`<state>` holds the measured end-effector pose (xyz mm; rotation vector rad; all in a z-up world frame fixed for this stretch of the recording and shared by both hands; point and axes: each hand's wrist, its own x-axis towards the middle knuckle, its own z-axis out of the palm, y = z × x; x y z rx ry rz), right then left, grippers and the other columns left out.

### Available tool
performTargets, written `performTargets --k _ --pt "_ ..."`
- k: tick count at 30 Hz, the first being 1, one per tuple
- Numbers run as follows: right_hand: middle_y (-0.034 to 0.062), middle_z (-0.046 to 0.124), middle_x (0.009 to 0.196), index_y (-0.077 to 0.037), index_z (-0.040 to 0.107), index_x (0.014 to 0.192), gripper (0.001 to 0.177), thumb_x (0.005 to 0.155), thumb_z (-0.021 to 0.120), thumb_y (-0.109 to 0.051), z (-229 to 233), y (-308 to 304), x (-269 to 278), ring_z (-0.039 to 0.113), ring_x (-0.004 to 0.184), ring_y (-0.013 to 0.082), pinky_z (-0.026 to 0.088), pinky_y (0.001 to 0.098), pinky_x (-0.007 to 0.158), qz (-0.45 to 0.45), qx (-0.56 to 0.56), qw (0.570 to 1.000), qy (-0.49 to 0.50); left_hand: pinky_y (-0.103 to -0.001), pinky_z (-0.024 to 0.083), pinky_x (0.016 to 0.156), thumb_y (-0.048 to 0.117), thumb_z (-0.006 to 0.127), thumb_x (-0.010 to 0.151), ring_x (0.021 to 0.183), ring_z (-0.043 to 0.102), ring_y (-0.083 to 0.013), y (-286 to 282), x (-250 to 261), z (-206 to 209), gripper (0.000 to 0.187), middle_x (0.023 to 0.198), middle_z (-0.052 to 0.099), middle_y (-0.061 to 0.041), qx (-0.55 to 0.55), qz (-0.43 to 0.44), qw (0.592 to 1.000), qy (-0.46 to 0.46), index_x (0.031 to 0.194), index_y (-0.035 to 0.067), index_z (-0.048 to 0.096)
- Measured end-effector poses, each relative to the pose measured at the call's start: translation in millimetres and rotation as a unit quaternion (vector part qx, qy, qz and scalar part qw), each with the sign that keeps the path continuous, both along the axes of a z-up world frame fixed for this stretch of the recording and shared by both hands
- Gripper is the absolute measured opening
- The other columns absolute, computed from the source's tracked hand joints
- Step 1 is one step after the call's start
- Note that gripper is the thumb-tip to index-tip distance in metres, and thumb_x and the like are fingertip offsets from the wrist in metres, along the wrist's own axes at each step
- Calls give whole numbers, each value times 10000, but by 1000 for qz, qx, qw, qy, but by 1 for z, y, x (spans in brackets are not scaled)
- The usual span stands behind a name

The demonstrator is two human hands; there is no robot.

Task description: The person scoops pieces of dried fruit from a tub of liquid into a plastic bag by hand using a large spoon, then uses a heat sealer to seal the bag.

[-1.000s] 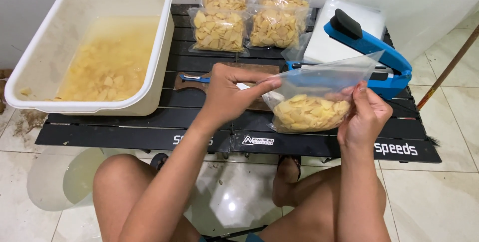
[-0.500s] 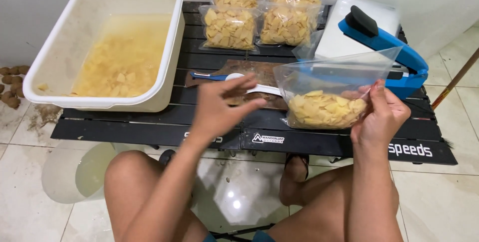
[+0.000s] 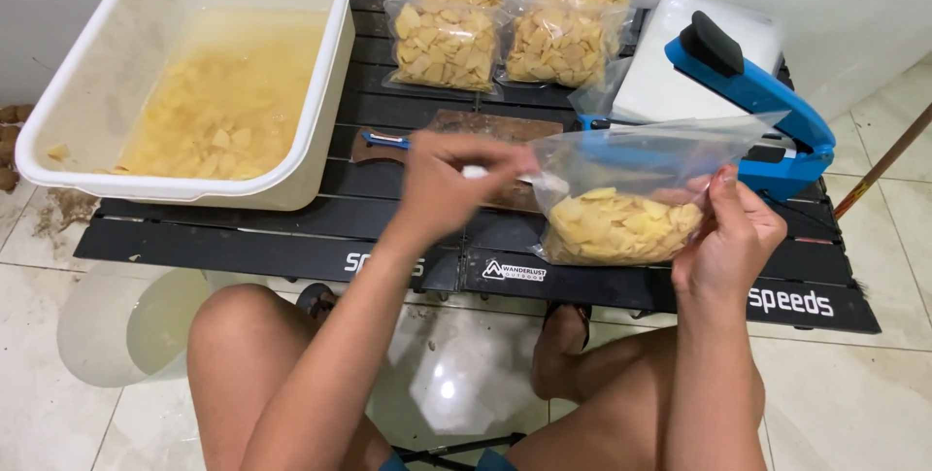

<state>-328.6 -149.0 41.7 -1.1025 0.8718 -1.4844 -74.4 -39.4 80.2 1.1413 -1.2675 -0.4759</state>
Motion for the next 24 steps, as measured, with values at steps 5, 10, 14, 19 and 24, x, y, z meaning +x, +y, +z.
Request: performTargets --k 5,10,14,19,24 --pt "44 654 803 -31 686 875 267 1094 668 -183 7 4 -2 656 649 125 587 219 683 4 -8 1000 -13 -303 670 913 66 739 974 908 751 -173 36 49 41 74 972 753 -63 -152 81 977 122 1032 108 720" --pt "28 641 761 -25 703 922 260 1134 638 -161 10 6 -5 674 641 119 560 181 672 -8 -4 1000 18 -292 685 1043 201 721 1088 1055 713 -163 153 89 16 122 1077 639 -24 -164 247 952 73 1155 148 634" --pt "42 646 817 -42 678 889 241 1113 631 -116 11 7 -6 626 667 102 611 225 714 -4 -1 1000 -17 -390 613 1009 -47 569 1172 1068 684 -291 229 77 -39 130 1133 668 -246 18 424 902 -81 1248 -142 615" --pt "40 667 850 -52 676 878 268 1124 650 -156 11 8 -3 683 681 128 600 213 707 -11 -6 1000 -3 -493 461 1018 346 743 783 1222 592 -464 259 59 -57 908 1373 592 -314 450 444 774 -30 1533 -51 419" --pt "33 665 846 -58 683 889 264 1137 643 -140 10 7 1 668 693 112 607 219 721 -23 -3 1000 15 -433 627 791 787 703 654 813 787 -417 264 75 -29 992 924 793 -256 657 322 641 -232 1101 -99 688"
